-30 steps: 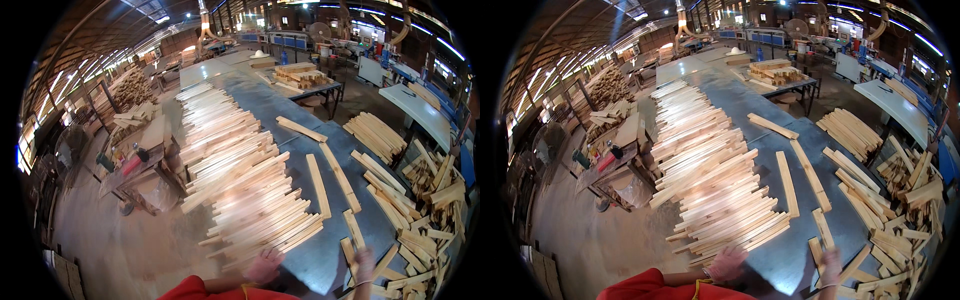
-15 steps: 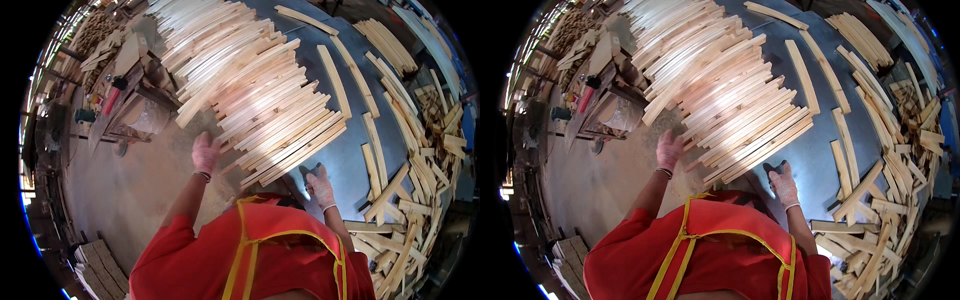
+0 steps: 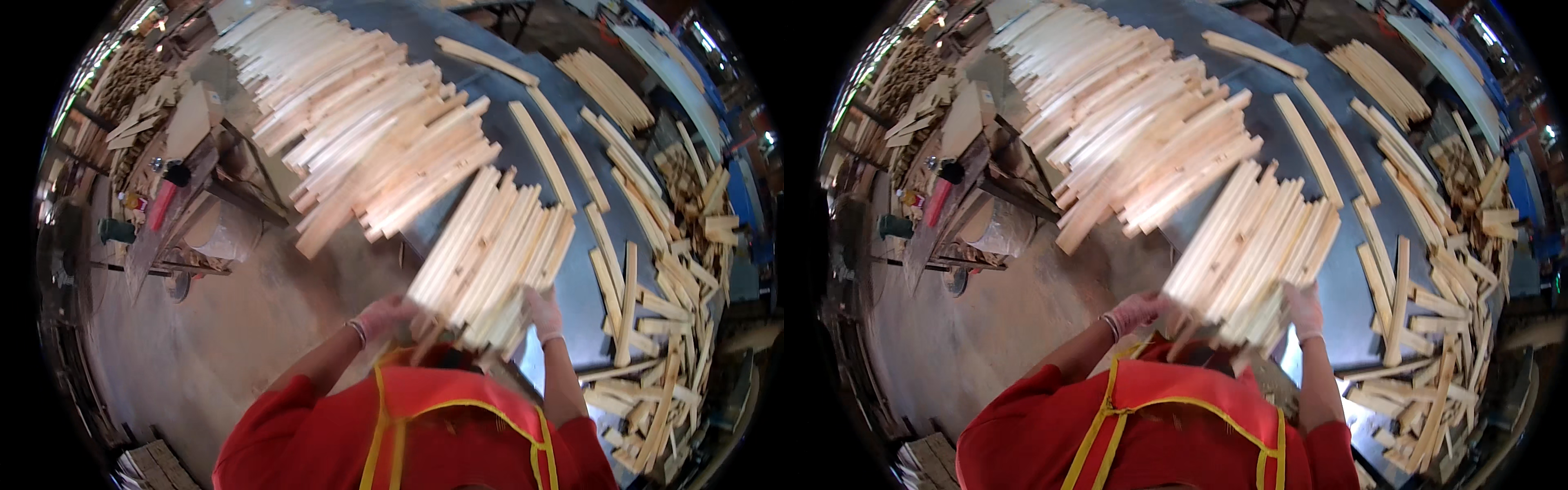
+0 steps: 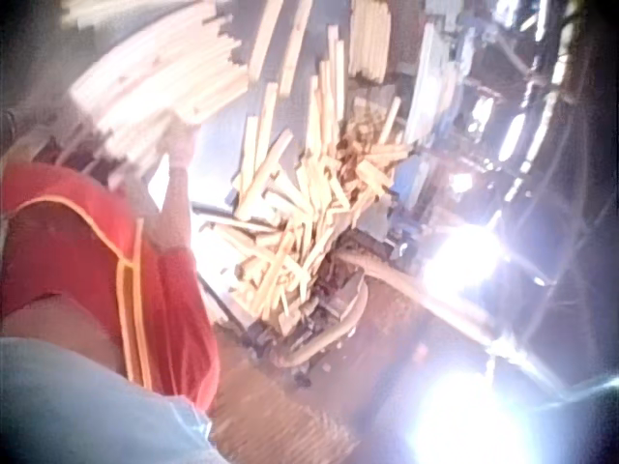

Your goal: The person sorts wooden planks on a metal table in a workshop. They pick up planks from a disorganized pile, inspect them, and place them into a neat stack. The person occasionally picks up planks from the floor and adds them to the stack.

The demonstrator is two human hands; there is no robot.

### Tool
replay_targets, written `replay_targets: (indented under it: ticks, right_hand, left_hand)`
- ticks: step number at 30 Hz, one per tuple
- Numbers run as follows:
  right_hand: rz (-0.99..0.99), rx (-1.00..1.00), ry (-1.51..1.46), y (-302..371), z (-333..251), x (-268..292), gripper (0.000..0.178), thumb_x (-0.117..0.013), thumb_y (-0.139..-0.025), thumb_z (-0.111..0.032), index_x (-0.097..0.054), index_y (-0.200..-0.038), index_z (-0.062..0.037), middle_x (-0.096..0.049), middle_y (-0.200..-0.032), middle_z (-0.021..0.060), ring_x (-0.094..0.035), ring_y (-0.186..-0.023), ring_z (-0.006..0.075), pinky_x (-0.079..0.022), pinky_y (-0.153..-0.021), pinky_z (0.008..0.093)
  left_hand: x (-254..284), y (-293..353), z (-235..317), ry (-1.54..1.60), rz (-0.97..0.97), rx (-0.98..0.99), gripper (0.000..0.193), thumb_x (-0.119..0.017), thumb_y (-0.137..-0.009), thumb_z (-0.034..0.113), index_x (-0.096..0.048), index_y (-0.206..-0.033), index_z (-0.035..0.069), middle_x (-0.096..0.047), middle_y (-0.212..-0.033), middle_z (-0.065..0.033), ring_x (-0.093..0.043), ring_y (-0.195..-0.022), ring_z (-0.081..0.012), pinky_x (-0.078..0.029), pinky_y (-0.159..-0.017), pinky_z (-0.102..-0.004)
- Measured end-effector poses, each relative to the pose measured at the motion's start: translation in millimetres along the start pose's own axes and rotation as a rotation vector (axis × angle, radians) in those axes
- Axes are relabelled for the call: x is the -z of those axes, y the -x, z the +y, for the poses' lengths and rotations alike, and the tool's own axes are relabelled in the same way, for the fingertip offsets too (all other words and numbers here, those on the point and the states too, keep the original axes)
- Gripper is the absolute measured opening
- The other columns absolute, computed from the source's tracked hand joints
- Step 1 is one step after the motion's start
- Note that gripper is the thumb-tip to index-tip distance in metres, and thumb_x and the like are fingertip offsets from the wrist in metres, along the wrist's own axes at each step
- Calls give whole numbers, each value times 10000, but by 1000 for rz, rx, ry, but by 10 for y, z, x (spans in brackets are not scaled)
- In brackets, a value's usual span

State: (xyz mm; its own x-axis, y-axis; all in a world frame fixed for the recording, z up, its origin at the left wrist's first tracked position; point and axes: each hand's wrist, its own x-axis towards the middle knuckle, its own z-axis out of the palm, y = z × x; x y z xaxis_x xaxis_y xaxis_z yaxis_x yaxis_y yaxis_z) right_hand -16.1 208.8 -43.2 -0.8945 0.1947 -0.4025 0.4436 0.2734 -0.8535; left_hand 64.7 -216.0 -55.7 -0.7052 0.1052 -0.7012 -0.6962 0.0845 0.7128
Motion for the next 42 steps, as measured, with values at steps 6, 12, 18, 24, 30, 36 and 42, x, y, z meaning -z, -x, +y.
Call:
replay_targets:
  ticks: [6, 12, 18, 24, 30, 36, 42]
  right_hand:
    - [-196, -240, 254, 62, -305, 152, 807, -735, -939, -515, -482, -1520, -13, -723, -1284, 222, -700, -1208, 320, -558, -999, 407]
    - [-222, -143, -122, -10, -102, 25, 784, -806, -900, -242, -424, -1548, -22, -702, -1292, 155, -699, -1162, 281, -582, -974, 406]
    - [-241, -250, -349, 118, -344, 10, 692, -777, -908, -139, -468, -1520, -47, -681, -1298, 110, -703, -1082, 249, -603, -892, 396]
    - [-167, -148, -412, 15, -781, -144, 754, -770, -904, -183, -435, -1562, -31, -679, -1287, 105, -702, -1061, 232, -604, -833, 355]
    - [43, -41, -362, -300, -1592, -272, 657, -766, -892, -190, -496, -1467, -21, -663, -1027, 54, -634, -806, 174, -555, -679, 319]
    - [-4, 45, -477, -642, -2051, -287, 658, -714, -888, -144, -494, -1493, -4, -675, -1092, 43, -654, -899, 155, -570, -776, 301]
    - [-25, 207, -524, -1181, -2469, -420, 781, -769, -888, -173, -433, -1567, 16, -652, -1369, 134, -649, -1204, 255, -537, -1010, 375]
  left_hand:
    - [-102, -354, 617, -105, -67, -256, 1023, -799, -896, 355, -228, -1668, 2, -590, -1472, -216, -576, -1351, -267, -441, -1139, -356]
    - [-319, -570, 563, -161, -139, -376, 1155, -828, -832, 262, -120, -1710, 11, -581, -1508, -226, -583, -1333, -248, -432, -1152, -369]
    - [-264, -25, 1460, -260, -96, -244, 1133, -825, -832, 312, -162, -1698, 2, -686, -1347, -259, -671, -1236, -316, -501, -1085, -378]
    - [-11, -137, 2317, -636, -36, -330, 1155, -863, -814, 318, -177, -1706, 61, -634, -1421, -293, -629, -1316, -368, -465, -1133, -378]
    - [260, -464, 2848, -622, -65, -530, 1157, -830, -835, 416, -160, -1702, 43, -632, -1401, -322, -619, -1304, -428, -477, -1132, -403]
    - [449, -562, 3392, -537, -87, -627, 1109, -832, -864, 318, -164, -1703, 35, -614, -1444, -307, -618, -1322, -391, -462, -1136, -385]
    - [528, -472, 4034, -509, 2, -477, 1113, -831, -858, 297, -159, -1704, 27, -664, -1364, -290, -655, -1243, -369, -466, -1109, -378]
